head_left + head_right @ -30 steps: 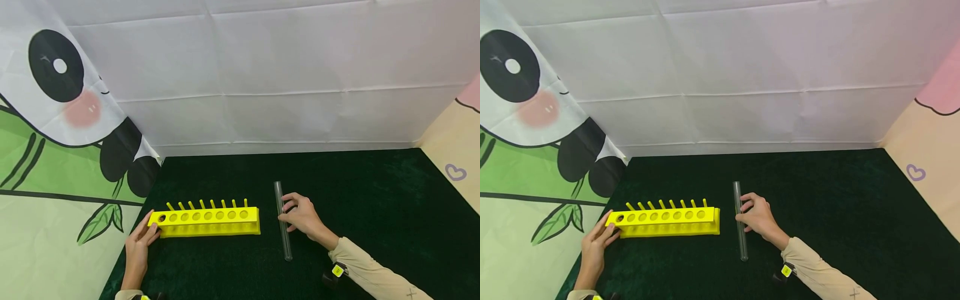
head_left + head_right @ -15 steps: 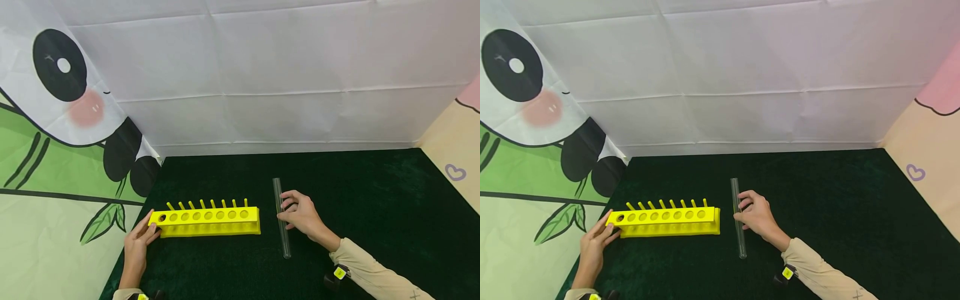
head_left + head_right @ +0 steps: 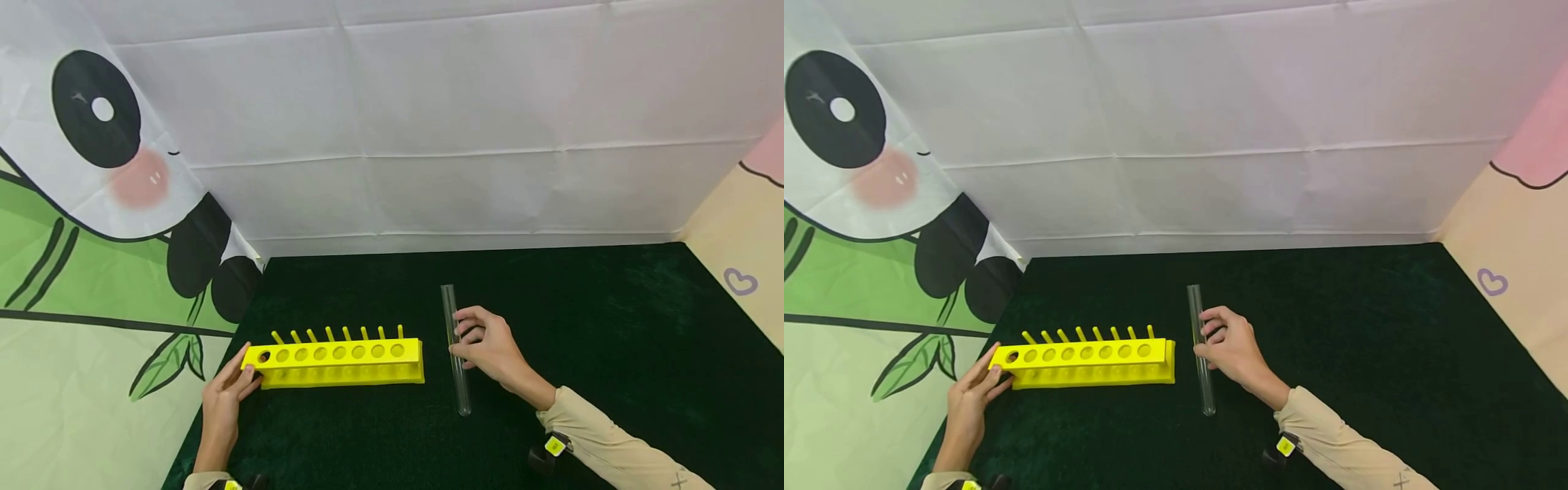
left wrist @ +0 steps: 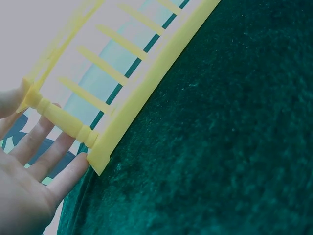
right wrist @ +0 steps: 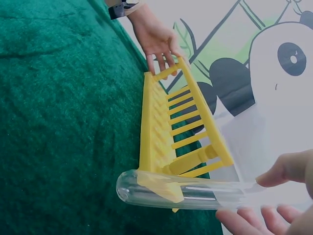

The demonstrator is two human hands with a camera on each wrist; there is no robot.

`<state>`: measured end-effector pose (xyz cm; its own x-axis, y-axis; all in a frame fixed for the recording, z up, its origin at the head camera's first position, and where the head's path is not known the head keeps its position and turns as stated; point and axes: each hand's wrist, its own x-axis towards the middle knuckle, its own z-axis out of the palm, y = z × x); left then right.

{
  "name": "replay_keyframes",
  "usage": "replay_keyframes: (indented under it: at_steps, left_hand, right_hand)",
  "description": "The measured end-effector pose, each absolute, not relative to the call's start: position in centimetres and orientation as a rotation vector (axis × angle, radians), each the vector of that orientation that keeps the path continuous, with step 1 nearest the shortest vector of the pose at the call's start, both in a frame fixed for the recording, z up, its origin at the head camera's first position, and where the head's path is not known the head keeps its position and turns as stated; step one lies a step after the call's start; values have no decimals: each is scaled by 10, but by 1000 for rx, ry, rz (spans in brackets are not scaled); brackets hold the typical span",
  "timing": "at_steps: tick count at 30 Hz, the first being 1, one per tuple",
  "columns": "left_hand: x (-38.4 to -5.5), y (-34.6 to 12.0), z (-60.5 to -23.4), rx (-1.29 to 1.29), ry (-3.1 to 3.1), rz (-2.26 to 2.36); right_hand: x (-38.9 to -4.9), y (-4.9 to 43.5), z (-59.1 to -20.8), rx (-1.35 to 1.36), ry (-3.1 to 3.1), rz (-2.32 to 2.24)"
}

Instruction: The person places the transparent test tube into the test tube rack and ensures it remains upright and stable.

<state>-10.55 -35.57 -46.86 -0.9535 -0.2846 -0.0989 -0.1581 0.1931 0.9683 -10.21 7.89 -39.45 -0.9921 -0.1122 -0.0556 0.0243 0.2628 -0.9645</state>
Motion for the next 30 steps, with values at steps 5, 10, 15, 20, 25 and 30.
replay_keyframes:
  at_steps: [5, 10, 15, 20, 25, 30]
  left_hand:
    - [-106, -355, -469, 439, -2340, -1880]
    - [-106, -353, -469, 442, -2332, -1883]
    - [-105, -353, -469, 435, -2328, -1883]
    - [-105, -352, -469, 436, -2326, -1881]
    - [-105, -351, -469, 439, -2323, -1885]
    - [-104, -350, -469, 458, -2321, -1886]
  right_hand:
    - [-103, 79, -392, -115, 2415, -1844]
    - [-104, 79, -391, -110, 2415, -1837]
    - [-100, 76, -379, -118, 2417, -1835]
    - [-94, 73, -361, -145, 2435, -1825]
    - [-100, 76, -375, -183, 2453, -1841]
    - [-104, 79, -387, -230, 2487, -1843]
